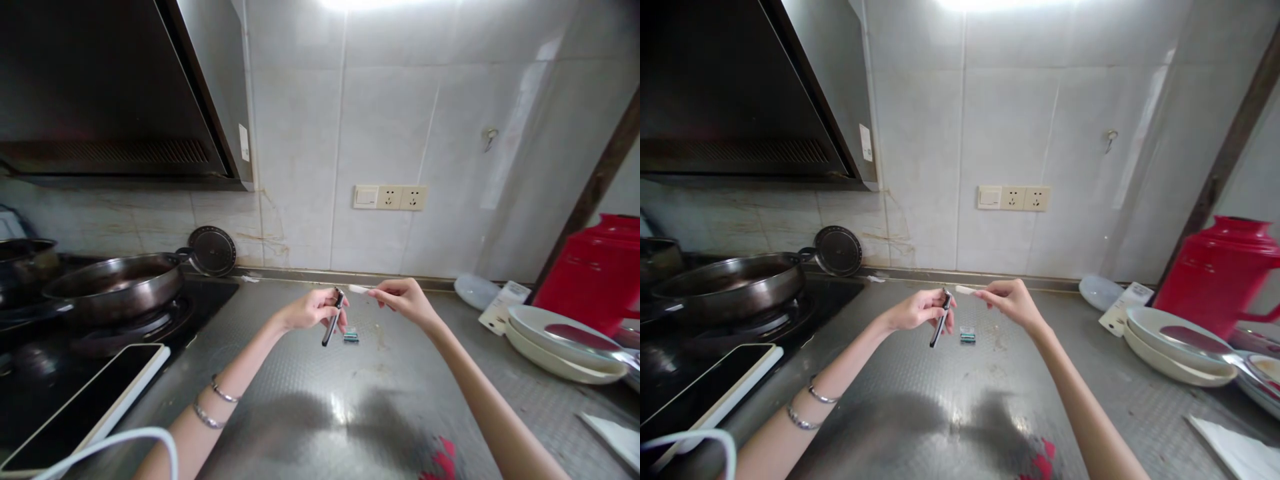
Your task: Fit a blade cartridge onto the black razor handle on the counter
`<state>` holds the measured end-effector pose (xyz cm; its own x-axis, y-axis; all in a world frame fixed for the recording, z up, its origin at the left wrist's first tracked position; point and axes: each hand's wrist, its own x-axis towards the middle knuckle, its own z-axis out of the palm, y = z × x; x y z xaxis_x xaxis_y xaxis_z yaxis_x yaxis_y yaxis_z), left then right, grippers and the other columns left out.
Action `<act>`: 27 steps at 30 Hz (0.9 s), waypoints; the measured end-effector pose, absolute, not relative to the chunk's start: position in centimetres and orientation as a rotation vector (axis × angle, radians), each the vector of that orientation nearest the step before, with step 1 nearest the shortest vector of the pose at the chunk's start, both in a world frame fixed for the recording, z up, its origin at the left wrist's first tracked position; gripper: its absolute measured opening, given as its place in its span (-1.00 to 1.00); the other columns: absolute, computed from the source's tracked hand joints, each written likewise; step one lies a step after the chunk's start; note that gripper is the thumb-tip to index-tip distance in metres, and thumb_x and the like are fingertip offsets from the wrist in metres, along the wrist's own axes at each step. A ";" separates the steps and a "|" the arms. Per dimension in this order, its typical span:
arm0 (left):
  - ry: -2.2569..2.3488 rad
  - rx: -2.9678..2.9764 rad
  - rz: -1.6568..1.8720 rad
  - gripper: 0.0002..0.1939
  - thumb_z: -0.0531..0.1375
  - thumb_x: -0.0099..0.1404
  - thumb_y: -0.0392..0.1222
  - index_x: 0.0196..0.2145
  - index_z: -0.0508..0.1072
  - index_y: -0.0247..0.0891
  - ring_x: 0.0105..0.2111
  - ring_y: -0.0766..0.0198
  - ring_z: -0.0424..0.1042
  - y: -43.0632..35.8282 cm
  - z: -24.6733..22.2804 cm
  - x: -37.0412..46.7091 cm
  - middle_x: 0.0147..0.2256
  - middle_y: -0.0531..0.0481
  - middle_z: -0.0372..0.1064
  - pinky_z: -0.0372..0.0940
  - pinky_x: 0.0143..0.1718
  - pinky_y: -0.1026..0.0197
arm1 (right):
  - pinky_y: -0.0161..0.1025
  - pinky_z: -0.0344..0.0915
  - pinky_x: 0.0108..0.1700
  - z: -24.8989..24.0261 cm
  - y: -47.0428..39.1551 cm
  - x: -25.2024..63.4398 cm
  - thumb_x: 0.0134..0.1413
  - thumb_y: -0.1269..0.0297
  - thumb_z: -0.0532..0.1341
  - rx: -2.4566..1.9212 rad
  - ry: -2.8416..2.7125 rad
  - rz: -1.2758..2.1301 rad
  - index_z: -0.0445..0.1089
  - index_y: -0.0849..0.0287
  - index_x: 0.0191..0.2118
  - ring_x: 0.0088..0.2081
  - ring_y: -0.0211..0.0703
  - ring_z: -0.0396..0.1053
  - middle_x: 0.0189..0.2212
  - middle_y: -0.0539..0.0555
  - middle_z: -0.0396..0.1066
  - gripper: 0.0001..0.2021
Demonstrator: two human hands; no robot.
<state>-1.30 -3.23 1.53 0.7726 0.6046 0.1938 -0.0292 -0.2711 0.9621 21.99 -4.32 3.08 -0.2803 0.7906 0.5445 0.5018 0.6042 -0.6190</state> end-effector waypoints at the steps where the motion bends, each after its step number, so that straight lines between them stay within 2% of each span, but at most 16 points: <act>1: 0.455 1.758 0.653 -0.76 0.12 0.21 -0.16 -0.21 0.24 -0.34 -0.38 0.22 0.45 -3.2 1.5 -1.3 -0.39 -0.11 0.37 0.33 -0.40 0.21 | -0.38 -0.05 -0.63 3.2 -4.4 21.9 -0.05 -0.01 0.18 -1.017 -1.958 0.420 0.39 0.29 -0.62 -0.67 -0.39 0.06 -0.73 -0.02 0.22 -0.58; 17: 0.491 1.782 0.639 -0.78 0.11 0.22 -0.19 -0.19 0.25 -0.34 -0.38 0.23 0.45 -3.6 1.8 -1.2 -0.40 -0.09 0.37 0.32 -0.43 0.24 | -0.39 -0.03 -0.60 3.6 -4.9 21.3 -0.06 0.03 0.20 -0.966 -2.042 0.511 0.42 0.29 -0.58 -0.63 -0.38 0.07 -0.70 -0.01 0.24 -0.63; 22: 0.511 1.780 0.628 -0.76 0.12 0.20 -0.16 -0.20 0.23 -0.32 -0.38 0.23 0.45 -3.3 1.7 -1.4 -0.39 -0.08 0.37 0.31 -0.43 0.23 | -0.38 -0.05 -0.60 3.5 -4.3 22.4 -0.06 0.01 0.20 -1.040 -1.984 0.449 0.41 0.28 -0.58 -0.62 -0.37 0.07 -0.68 -0.01 0.24 -0.62; 27: 0.634 1.870 0.791 -0.77 0.13 0.19 -0.20 -0.20 0.26 -0.34 -0.40 0.27 0.42 -2.6 1.3 -1.2 -0.43 -0.07 0.39 0.24 -0.42 0.29 | -0.38 -0.10 -0.61 4.0 -4.4 22.6 -0.02 -0.02 0.15 -1.149 -1.996 0.542 0.33 0.27 -0.62 -0.65 -0.39 0.02 -0.73 -0.05 0.16 -0.58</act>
